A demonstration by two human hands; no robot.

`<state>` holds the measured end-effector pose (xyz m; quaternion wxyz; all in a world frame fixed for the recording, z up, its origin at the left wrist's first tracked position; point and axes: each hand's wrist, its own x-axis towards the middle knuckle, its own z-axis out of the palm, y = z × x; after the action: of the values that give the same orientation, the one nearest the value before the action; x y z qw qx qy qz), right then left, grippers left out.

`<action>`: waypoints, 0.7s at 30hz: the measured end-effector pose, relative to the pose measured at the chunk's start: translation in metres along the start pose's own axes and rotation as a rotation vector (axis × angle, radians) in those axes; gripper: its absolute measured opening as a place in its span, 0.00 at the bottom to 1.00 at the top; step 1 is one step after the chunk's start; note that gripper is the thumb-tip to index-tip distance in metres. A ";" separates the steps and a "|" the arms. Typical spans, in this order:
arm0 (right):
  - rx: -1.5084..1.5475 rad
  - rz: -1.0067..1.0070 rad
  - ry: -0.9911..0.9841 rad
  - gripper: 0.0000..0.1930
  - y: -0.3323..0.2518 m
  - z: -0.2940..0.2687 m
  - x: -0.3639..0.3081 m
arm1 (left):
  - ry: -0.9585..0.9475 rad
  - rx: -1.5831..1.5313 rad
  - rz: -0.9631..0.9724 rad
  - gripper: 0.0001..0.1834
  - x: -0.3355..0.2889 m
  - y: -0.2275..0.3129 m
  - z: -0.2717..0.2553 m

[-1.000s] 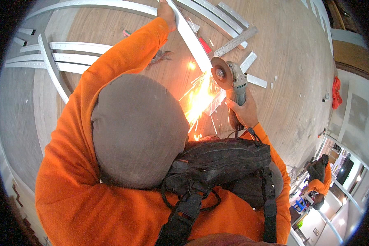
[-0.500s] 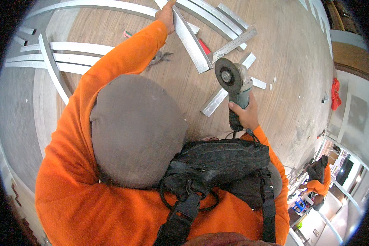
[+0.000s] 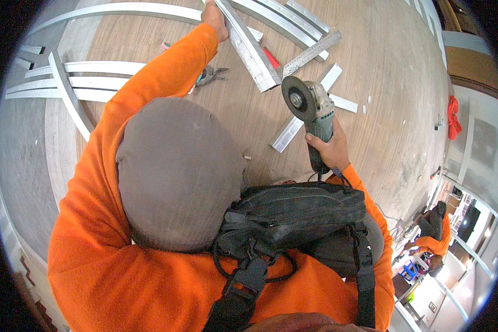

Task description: The person measures and marks a metal profile with a ruler and marker, then uses an angle grinder to cut the profile, creating sparks. After cutting, the person uses tin snips to trim and shape the edges of the metal piece.

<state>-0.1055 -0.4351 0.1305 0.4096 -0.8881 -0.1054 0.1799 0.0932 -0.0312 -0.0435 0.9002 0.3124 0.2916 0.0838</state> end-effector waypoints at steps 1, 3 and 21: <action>0.000 -0.003 0.001 0.33 -0.001 0.000 0.000 | 0.012 0.009 0.006 0.34 -0.003 0.000 0.003; -0.001 -0.011 0.003 0.33 -0.001 0.000 -0.001 | 0.037 0.026 0.018 0.34 -0.007 -0.001 0.011; -0.033 0.003 -0.035 0.34 -0.003 0.001 0.001 | 0.098 0.020 -0.035 0.33 -0.013 0.006 0.020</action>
<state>-0.1048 -0.4317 0.1317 0.3925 -0.8918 -0.1140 0.1941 0.0945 -0.0407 -0.0212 0.8830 0.3118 0.3416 0.0802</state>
